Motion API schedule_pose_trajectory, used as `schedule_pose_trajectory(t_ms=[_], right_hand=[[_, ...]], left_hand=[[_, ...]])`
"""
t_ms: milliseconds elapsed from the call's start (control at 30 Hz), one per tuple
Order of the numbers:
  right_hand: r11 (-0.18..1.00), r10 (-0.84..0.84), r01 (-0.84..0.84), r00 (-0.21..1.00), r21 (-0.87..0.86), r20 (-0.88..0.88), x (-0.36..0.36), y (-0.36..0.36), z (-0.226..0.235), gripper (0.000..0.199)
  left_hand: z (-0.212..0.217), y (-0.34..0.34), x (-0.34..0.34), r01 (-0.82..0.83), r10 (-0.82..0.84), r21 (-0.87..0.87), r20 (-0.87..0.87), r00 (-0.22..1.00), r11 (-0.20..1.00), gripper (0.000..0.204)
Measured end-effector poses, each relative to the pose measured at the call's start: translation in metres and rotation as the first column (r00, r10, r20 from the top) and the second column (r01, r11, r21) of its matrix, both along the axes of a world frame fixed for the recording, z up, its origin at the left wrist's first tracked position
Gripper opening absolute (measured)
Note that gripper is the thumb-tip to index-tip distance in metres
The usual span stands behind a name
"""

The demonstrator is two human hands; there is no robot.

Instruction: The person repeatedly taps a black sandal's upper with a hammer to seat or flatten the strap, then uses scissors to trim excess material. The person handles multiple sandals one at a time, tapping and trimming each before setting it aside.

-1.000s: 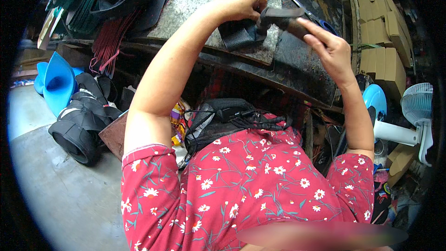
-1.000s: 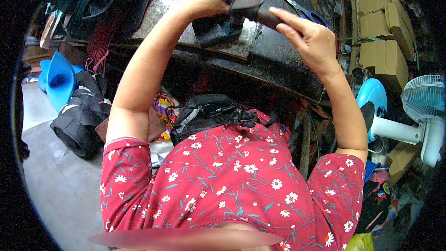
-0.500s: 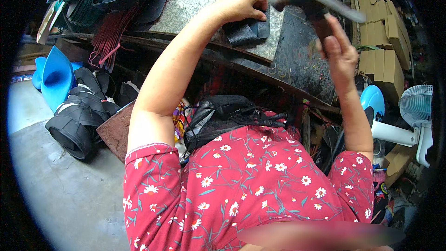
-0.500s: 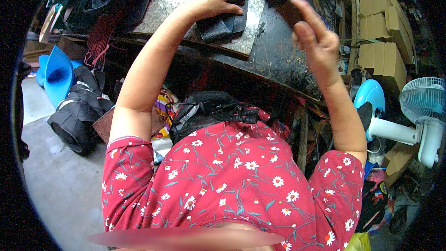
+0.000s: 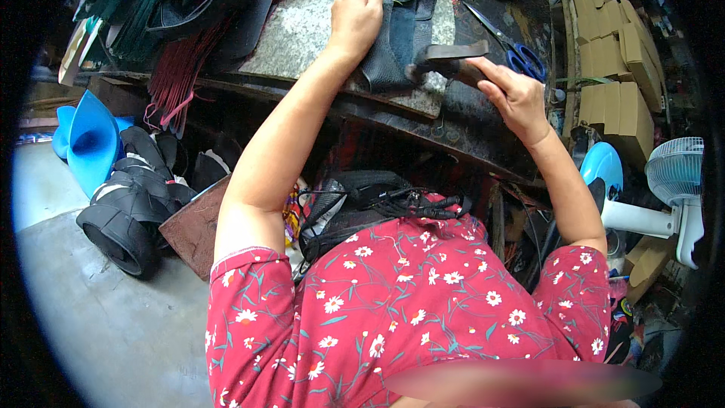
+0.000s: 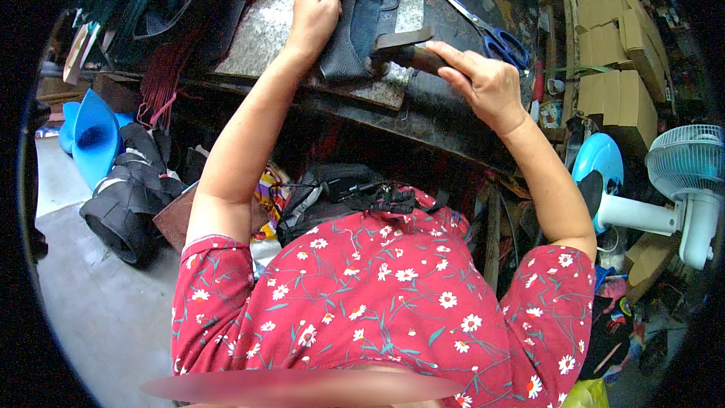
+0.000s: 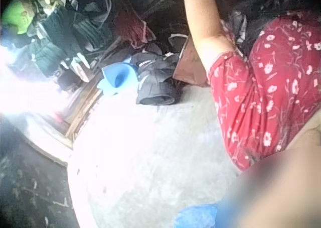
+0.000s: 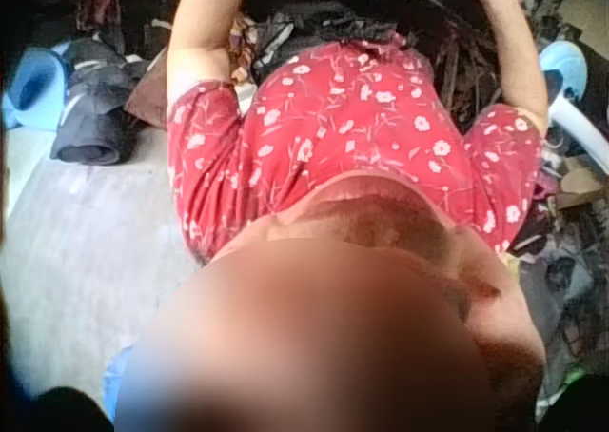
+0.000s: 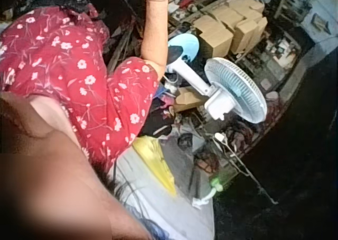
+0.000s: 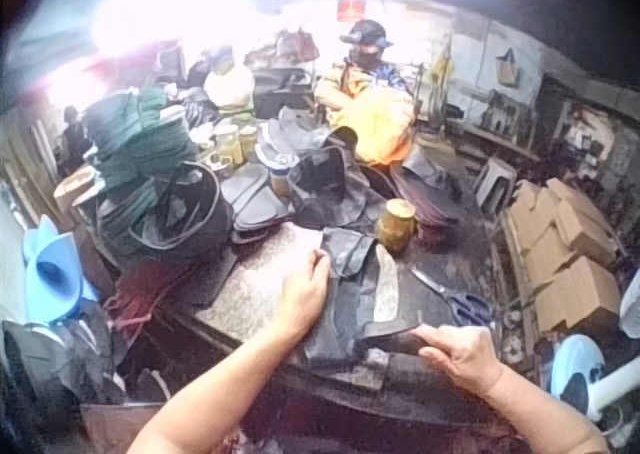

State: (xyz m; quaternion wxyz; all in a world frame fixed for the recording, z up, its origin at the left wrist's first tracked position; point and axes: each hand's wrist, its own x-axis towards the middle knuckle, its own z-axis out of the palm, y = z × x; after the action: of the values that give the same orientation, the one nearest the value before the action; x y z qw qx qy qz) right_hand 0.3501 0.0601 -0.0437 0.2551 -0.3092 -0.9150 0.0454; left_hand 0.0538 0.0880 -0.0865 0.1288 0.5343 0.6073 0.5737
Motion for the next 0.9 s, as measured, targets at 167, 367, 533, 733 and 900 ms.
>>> schedule_pose_trajectory(t_ms=[167,367,533,733,900], right_hand=[[0.982,-0.078,0.085,0.996,0.166,-0.050,-0.019,0.031,0.011,0.034],[0.987,-0.053,-0.020,0.897,-0.158,-0.439,-0.020,0.004,0.029,0.037],[0.985,-0.057,0.056,0.998,-0.162,-0.003,-0.014,0.008,0.022,0.035],[0.965,-0.189,0.106,0.914,-0.238,-0.358,-0.029,0.038,0.011,0.037],[0.988,-0.158,0.158,0.987,-0.002,-0.005,-0.033,0.045,0.030,0.035]], left_hand=[[0.007,-0.009,0.003,-0.004,0.007,0.025,-0.116,0.993,1.000,0.021],[0.011,-0.009,0.005,-0.007,0.008,0.011,-0.079,0.997,1.000,0.019],[0.012,-0.010,0.007,-0.006,0.008,0.021,-0.074,0.997,1.000,0.018],[0.013,-0.012,0.008,0.003,-0.001,0.035,-0.043,0.999,0.999,0.016],[0.014,-0.012,0.008,0.010,-0.008,0.026,-0.059,0.998,1.000,0.015]])
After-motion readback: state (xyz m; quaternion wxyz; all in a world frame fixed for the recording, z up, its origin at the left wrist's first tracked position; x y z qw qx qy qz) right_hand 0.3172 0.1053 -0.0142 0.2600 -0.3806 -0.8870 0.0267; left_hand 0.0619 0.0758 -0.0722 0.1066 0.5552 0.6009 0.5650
